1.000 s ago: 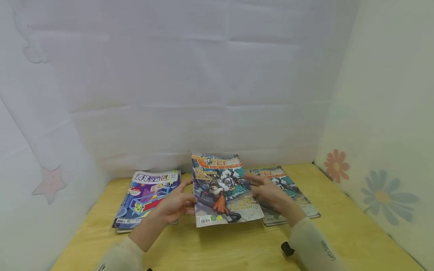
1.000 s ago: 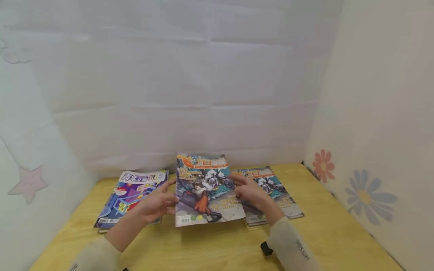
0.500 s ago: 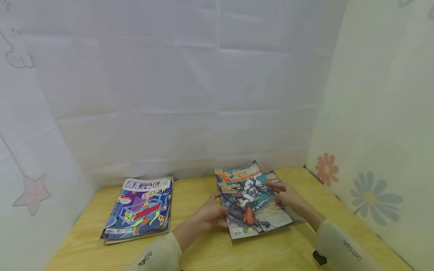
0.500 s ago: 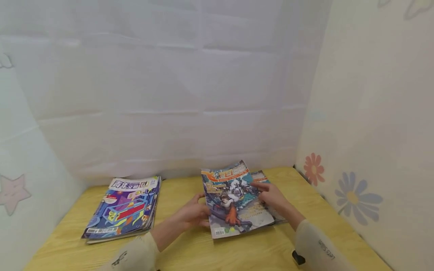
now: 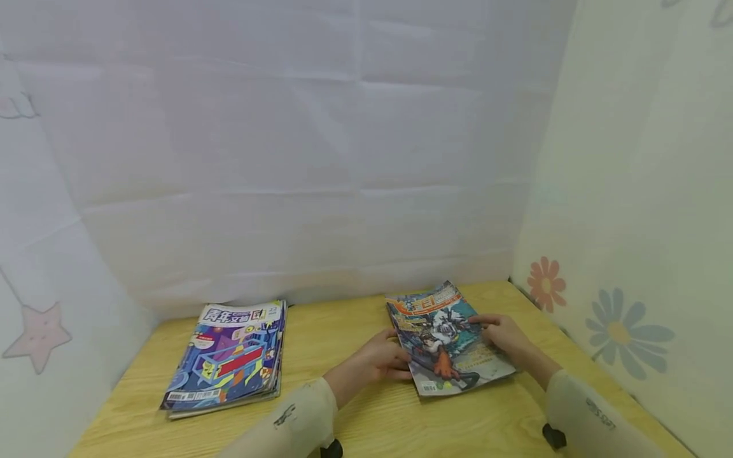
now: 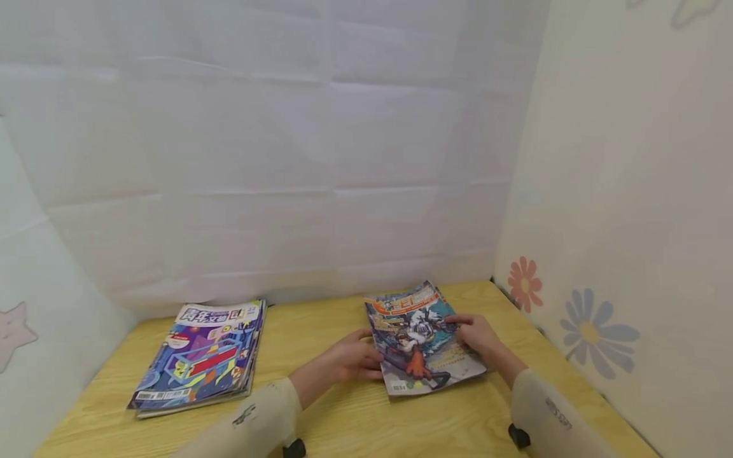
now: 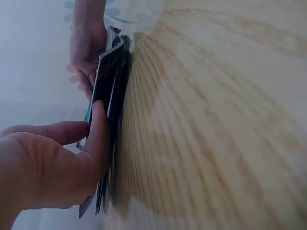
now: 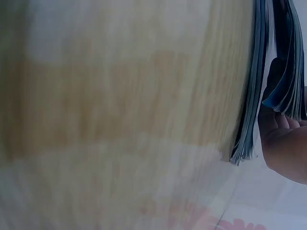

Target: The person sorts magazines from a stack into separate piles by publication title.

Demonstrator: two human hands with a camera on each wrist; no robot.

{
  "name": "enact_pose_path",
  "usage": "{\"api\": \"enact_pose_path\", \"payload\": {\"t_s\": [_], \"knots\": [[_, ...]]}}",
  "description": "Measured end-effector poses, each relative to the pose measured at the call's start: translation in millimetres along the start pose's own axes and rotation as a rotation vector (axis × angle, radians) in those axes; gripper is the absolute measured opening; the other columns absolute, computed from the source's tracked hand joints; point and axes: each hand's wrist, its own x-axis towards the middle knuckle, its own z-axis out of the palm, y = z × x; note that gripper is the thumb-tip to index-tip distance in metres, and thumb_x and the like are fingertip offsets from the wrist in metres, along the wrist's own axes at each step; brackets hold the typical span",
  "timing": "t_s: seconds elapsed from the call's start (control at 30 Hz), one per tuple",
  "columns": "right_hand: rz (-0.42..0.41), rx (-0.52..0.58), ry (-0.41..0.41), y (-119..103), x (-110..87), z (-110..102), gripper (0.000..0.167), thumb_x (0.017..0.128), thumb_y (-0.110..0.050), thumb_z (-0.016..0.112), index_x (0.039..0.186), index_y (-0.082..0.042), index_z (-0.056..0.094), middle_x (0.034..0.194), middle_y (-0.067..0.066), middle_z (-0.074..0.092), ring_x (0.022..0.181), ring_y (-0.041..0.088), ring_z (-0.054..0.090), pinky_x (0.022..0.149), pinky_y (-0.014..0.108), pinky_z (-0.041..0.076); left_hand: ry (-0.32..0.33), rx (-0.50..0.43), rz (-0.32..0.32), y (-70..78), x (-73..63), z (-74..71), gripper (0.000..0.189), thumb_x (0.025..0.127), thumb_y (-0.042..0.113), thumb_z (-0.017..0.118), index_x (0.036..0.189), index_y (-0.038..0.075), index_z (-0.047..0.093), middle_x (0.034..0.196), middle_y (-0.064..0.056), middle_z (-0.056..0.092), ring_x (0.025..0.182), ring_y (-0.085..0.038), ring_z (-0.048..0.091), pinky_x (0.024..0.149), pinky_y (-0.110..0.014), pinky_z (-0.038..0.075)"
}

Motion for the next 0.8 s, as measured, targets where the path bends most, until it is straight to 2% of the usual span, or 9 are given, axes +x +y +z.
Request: {"api": "enact_pose_path", "payload": {"t_s": [0.13,0.23,0.27,0.37,0.47,0.6,0.73,0.8], "knots": [[-0.005,-0.047,0.015,-1.8,3.5,-4.4,0.056,0.074,0.007,0.055,0.127,-0.001,0.070,0.110,0.019,0.060,0.062,0.018,0.041,0.053,0.032,0.038,0.009,0.000,0.018,1.1,4.7,2.8,0.084,0.083,-0.020,0.062,0.157,0.000,0.026,0.105,-0.029,0.069,0.092,-0.041,0.071,0.073,-0.049,0.059],[0.001,-0.056,0.029,-4.6,3.7,-8.5,0.054,0.077,0.006,0.053,0.128,0.000,0.069,0.092,0.017,0.056,0.061,0.020,0.037,0.054,0.034,0.038,0.020,0.015,0.028,2.2,9.5,5.4,0.084,0.083,-0.019,0.064,0.157,0.001,0.029,0.103,-0.029,0.070,0.089,-0.040,0.072,0.071,-0.047,0.060],[0.005,-0.051,0.042,-5.6,3.5,-9.6,0.053,0.077,0.006,0.053,0.128,0.000,0.070,0.092,0.016,0.055,0.063,0.020,0.039,0.055,0.034,0.039,0.023,0.024,0.031,2.2,11.9,5.8,0.084,0.083,-0.019,0.065,0.157,0.001,0.029,0.104,-0.028,0.070,0.089,-0.039,0.072,0.071,-0.046,0.060],[0.001,-0.043,0.060,-6.6,2.3,-11.9,0.052,0.079,0.005,0.053,0.128,0.003,0.068,0.100,0.020,0.056,0.066,0.023,0.042,0.057,0.036,0.039,0.029,0.054,0.050,1.6,18.3,6.1,0.083,0.083,-0.018,0.067,0.156,-0.003,0.030,0.103,-0.026,0.071,0.085,-0.036,0.072,0.069,-0.043,0.060],[-0.015,-0.073,0.081,-4.9,2.2,-12.6,0.049,0.079,0.004,0.055,0.126,0.005,0.068,0.122,0.026,0.056,0.081,0.029,0.050,0.061,0.036,0.041,0.043,0.100,0.071,0.8,21.5,6.6,0.081,0.083,-0.017,0.070,0.155,-0.005,0.033,0.099,-0.025,0.071,0.074,-0.030,0.072,0.068,-0.041,0.061],[-0.037,-0.157,0.097,-2.8,0.6,-12.5,0.048,0.078,0.002,0.057,0.123,0.006,0.070,0.133,0.031,0.055,0.099,0.036,0.049,0.069,0.036,0.043,0.061,0.148,0.076,0.1,20.9,8.1,0.081,0.084,-0.014,0.073,0.154,-0.004,0.034,0.092,-0.023,0.072,0.067,-0.026,0.070,0.067,-0.042,0.061],[-0.017,-0.236,0.155,-3.4,-5.6,-13.6,0.043,0.081,0.000,0.054,0.120,0.009,0.070,0.132,0.033,0.057,0.101,0.036,0.050,0.074,0.036,0.042,0.085,0.193,0.068,-2.6,23.6,14.8,0.080,0.085,-0.011,0.074,0.154,-0.001,0.036,0.087,-0.020,0.072,0.067,-0.026,0.071,0.067,-0.043,0.061],[-0.011,-0.278,0.187,-4.4,-10.0,-13.8,0.043,0.081,0.000,0.051,0.119,0.012,0.069,0.126,0.034,0.059,0.095,0.037,0.052,0.071,0.038,0.043,0.105,0.233,0.067,-3.5,25.1,21.5,0.079,0.086,-0.010,0.075,0.155,0.000,0.037,0.085,-0.018,0.072,0.065,-0.024,0.071,0.066,-0.041,0.061]]}}
